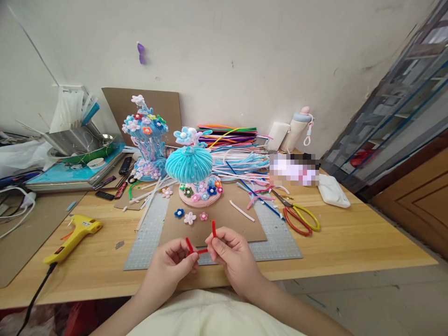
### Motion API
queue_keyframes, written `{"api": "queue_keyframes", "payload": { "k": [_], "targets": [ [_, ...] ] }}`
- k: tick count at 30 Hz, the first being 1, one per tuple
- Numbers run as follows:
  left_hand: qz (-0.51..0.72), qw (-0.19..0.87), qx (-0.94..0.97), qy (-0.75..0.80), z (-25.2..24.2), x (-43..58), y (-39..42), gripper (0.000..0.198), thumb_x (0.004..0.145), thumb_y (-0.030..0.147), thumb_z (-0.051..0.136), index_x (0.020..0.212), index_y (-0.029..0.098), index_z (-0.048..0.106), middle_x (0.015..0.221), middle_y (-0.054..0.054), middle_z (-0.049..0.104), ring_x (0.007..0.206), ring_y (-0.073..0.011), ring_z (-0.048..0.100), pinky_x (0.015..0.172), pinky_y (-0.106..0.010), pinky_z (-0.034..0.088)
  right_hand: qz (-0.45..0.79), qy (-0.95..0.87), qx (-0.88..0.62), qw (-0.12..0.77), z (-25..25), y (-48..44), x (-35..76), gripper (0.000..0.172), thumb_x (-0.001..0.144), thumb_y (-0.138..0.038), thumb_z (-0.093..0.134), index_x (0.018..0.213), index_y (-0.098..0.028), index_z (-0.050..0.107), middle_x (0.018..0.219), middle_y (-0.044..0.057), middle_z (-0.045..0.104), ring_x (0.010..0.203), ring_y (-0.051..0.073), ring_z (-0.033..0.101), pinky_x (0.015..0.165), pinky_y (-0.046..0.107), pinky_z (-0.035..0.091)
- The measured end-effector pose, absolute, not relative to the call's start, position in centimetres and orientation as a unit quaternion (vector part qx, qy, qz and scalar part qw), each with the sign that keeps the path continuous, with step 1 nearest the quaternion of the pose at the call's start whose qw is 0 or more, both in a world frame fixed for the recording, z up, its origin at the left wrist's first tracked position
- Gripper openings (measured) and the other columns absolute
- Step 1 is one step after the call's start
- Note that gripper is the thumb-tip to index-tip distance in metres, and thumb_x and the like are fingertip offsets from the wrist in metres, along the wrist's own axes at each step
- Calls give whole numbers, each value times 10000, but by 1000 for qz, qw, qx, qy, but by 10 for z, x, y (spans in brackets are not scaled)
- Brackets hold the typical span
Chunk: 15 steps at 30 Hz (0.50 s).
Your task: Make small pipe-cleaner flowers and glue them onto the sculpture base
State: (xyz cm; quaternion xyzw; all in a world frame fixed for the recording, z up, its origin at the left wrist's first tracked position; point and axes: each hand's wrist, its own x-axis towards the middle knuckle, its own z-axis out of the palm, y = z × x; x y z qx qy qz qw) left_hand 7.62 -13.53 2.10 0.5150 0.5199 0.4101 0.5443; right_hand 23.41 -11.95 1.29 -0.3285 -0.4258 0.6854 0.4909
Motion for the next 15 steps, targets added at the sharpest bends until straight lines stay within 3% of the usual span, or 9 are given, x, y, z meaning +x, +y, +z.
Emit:
{"api": "queue_keyframes", "payload": {
  "k": [15],
  "targets": [
    [397, 574, 492, 521, 21, 73, -135, 138, 694, 259, 600, 637, 141, 557, 529, -2, 560, 487, -109, 511, 503, -220, 412, 708, -406, -311, 486, 8, -117, 232, 127, 835, -302, 518, 800, -187, 557, 559, -32, 434, 498, 80, 347, 498, 206, 283]
  ]
}}
